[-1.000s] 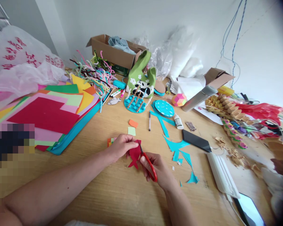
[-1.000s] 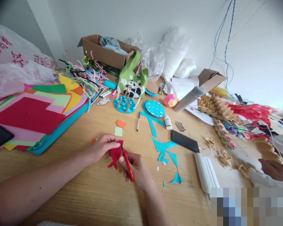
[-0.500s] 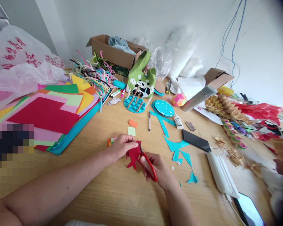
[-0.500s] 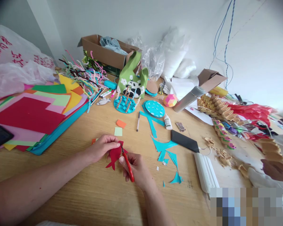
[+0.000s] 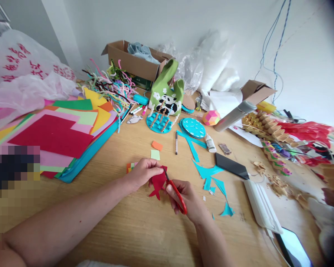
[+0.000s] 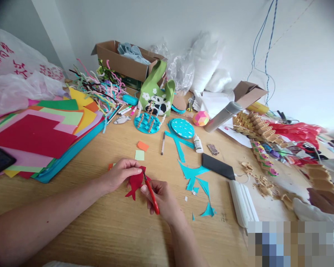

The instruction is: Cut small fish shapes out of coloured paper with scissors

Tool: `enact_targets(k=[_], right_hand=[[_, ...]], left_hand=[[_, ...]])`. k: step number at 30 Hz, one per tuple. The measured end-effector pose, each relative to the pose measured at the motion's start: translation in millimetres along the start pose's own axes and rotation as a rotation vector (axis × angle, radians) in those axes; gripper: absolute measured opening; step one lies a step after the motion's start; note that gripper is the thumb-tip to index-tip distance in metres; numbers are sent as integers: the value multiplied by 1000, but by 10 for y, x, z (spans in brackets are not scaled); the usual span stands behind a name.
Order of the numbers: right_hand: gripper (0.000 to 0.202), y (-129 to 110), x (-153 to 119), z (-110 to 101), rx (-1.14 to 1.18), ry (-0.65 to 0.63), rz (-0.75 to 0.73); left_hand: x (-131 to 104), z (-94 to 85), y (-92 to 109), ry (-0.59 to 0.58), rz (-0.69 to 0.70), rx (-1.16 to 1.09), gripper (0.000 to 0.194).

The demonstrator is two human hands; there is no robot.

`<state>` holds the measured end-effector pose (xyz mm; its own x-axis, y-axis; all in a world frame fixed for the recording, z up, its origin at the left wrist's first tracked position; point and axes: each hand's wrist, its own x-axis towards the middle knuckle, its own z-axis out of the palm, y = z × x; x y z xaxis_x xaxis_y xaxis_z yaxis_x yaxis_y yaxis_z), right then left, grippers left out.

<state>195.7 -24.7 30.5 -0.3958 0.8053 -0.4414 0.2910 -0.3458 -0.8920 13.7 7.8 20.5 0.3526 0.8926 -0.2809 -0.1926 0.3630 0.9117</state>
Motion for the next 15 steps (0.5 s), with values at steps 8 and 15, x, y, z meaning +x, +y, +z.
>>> enact_targets(k=[8, 15], right_hand=[[53, -30, -11, 19, 1, 4, 9], [54, -27, -11, 31, -2, 6, 19]], left_hand=[[7, -4, -12, 16, 14, -4, 21], [0, 2, -4, -3, 31, 6, 17]])
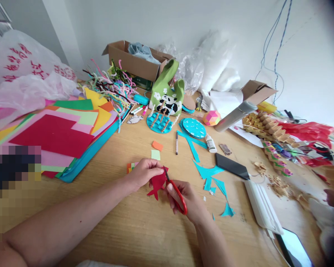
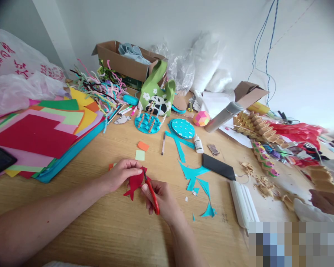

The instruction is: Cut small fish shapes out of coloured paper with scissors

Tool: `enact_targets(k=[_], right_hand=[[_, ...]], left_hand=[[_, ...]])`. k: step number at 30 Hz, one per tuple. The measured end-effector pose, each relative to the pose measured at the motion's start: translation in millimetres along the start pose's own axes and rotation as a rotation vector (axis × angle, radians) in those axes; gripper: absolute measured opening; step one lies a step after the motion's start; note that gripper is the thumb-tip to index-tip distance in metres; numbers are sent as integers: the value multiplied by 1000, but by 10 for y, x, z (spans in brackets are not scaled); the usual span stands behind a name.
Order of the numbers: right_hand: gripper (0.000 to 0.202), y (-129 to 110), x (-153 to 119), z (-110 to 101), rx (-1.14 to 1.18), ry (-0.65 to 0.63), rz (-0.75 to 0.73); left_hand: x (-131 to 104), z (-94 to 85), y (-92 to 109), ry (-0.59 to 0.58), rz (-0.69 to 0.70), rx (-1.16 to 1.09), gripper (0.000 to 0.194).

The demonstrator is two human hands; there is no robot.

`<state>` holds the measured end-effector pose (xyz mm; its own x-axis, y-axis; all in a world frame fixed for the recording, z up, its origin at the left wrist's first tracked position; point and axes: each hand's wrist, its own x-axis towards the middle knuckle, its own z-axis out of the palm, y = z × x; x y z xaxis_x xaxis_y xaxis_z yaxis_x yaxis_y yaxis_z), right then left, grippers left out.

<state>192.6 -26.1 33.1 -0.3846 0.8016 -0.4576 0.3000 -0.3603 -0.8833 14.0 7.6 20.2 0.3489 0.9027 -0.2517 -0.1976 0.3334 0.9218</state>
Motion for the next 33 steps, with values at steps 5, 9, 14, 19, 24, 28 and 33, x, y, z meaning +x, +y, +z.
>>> enact_targets(k=[5, 9, 14, 19, 24, 28, 33], right_hand=[[53, 9, 1, -5, 13, -8, -9], [54, 2, 2, -3, 15, -13, -4], [57, -24, -11, 12, 19, -8, 4], [53, 1, -7, 5, 34, -12, -7], [51, 20, 6, -11, 24, -12, -14], [50, 8, 8, -12, 14, -12, -28], [49, 18, 8, -16, 18, -19, -26]], left_hand=[[3, 1, 9, 5, -17, -19, 17], [5, -5, -7, -8, -14, -28, 17], [-1, -9, -13, -21, -15, -33, 17], [2, -3, -3, -11, -23, -29, 18], [11, -6, -12, 2, -19, -17, 17], [15, -11, -21, -8, -21, -12, 17], [12, -10, -17, -5, -22, -5, 17]])
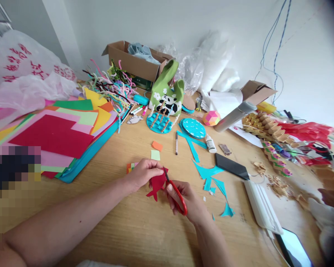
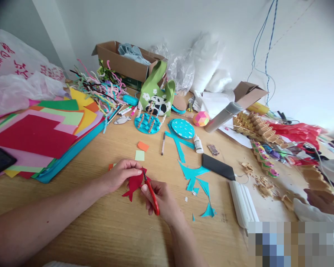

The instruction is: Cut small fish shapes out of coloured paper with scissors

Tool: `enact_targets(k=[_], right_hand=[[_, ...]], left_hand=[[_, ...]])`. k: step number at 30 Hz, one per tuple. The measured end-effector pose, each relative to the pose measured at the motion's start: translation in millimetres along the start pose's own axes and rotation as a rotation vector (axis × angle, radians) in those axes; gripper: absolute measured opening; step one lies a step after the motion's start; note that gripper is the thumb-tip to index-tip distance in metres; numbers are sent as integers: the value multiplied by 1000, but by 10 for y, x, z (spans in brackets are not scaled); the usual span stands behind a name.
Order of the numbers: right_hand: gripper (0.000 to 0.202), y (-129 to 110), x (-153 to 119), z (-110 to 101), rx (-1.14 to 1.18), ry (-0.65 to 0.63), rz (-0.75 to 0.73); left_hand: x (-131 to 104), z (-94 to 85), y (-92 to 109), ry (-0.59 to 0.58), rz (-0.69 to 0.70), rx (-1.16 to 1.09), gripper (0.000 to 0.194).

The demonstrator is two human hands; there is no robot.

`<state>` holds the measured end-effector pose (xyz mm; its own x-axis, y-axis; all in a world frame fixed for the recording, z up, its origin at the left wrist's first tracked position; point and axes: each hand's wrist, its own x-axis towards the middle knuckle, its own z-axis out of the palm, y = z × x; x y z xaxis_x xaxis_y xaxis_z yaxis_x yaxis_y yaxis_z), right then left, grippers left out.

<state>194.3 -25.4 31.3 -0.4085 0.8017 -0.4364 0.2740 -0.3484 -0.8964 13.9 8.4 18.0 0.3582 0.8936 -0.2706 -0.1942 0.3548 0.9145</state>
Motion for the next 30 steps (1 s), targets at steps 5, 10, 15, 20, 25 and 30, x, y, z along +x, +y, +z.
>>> enact_targets(k=[5, 10, 15, 20, 25, 30], right_hand=[[49, -2, -7, -3, 6, 4, 6], [53, -16, -13, 1, 0, -2, 4], [54, 15, 0, -7, 8, 7, -20], [53, 40, 28, -22, 42, 9, -54], [57, 13, 56, -21, 61, 62, -79], [59, -16, 82, -12, 118, 131, -107]], left_hand=[[-6, 0, 4, 14, 1, -9, 16], [2, -10, -10, 34, -18, -44, 15], [8, -25, -24, 25, -33, -93, 15], [-5, -21, -22, -51, -33, -138, 17], [-24, -26, 4, -168, -103, -100, 24], [-8, -59, 28, -154, -139, -91, 28]])
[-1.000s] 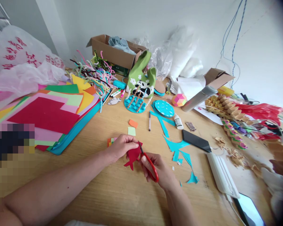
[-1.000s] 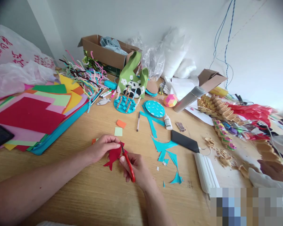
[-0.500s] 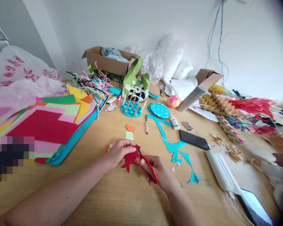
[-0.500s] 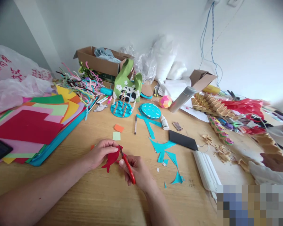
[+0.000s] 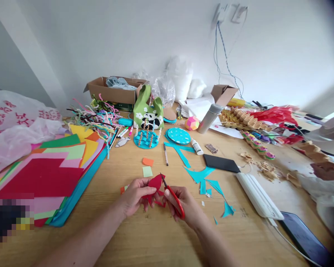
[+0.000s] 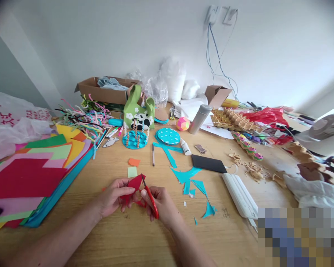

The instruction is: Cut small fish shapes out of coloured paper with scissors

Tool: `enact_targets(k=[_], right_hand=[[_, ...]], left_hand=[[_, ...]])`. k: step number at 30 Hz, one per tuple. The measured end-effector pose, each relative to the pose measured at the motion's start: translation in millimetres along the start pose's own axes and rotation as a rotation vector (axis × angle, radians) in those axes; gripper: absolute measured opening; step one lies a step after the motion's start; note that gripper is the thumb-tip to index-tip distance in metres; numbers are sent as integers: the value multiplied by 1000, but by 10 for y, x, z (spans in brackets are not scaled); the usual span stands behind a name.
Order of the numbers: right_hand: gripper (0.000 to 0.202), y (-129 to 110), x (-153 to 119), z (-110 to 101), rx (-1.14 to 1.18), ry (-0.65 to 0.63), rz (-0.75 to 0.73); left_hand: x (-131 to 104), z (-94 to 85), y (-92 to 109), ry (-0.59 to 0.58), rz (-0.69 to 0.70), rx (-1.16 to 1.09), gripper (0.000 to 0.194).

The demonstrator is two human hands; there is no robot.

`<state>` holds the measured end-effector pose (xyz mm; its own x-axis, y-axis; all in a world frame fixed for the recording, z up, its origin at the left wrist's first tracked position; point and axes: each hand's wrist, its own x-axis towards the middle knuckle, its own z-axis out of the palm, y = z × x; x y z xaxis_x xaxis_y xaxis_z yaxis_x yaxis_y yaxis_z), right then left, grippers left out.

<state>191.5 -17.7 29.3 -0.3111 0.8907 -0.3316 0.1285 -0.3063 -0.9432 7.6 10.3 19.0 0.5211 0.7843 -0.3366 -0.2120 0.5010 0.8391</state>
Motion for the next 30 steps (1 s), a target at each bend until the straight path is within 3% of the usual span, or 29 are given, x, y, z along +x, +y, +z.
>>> enact_targets(k=[7, 12, 25, 30], right_hand=[[59, 4, 33, 38, 43, 136, -40], [58, 2, 24, 83, 65, 171, -56], [58, 34, 35, 116, 89, 185, -28], [51, 15, 24, 70, 160, 340, -118]], left_hand=[[27, 5, 37, 159, -5, -147, 34], [20, 9, 18, 146, -48, -244, 37], [49, 13, 13, 230, 46, -135, 30], [24, 34, 20, 217, 59, -61, 29]])
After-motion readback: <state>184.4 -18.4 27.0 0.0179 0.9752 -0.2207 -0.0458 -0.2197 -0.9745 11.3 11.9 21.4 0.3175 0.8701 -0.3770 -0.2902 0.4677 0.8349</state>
